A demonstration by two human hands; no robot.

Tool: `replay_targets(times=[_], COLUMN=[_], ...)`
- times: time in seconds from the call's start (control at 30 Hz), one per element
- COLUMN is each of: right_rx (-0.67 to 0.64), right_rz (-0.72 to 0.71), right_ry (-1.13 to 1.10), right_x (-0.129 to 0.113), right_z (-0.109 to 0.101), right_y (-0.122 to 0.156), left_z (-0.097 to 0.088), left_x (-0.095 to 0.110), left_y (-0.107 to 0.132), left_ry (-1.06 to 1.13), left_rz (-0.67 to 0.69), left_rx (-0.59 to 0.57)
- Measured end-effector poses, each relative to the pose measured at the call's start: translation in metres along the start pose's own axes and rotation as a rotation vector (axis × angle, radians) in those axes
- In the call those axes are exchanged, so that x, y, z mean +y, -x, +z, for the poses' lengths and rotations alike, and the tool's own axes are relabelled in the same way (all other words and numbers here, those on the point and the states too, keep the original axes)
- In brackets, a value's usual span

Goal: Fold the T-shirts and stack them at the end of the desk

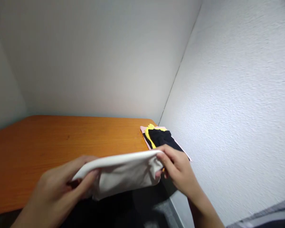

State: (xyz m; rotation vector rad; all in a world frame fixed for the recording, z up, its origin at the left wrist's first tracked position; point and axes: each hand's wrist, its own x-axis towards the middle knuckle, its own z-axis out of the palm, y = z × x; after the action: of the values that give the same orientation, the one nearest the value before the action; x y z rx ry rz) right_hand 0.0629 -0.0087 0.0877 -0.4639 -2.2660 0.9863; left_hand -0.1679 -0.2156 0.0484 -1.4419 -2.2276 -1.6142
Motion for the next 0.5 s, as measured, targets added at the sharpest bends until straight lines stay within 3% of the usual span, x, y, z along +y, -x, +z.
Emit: replay_targets(times=[0.03, 0.07, 0.17, 0.27, 0.4, 0.5], right_rx=[0.035, 0.077, 0.2, 0.326, 0.429, 0.454], right_rz=[0.025, 0.027, -0.083, -0.268, -0.404, -0.285], right_ry=[-0.048, -0.083, -0.142, -0.154, -0.075, 0.028], right_x=[0.001, 0.003, 0.007, 0.003, 0.006, 0.042], right_z=[-0.012, -0.024, -0.068, -0.122, -0.184, -0.207], right_y=[-0.016, -0.035, -0.094, -0.132, -0.126, -0.091], left_z=[0.007, 0.015, 0.042, 0.066, 0.108, 0.154], left_x=[0.014, 0.03, 0.08, 0.127, 0.161, 0.153], left_y=[-0.022, -0.046, -0.114, -0.162, -0.181, -0.166], left_ry=[-0.037, -0.076, -0.166, -0.145, -0.064, -0.035], left_rz=[0.082, 0.152, 0.311, 0.535, 0.75, 0.787], left_rx=[-0.066, -0.048, 0.104, 0.229, 0.231, 0.059])
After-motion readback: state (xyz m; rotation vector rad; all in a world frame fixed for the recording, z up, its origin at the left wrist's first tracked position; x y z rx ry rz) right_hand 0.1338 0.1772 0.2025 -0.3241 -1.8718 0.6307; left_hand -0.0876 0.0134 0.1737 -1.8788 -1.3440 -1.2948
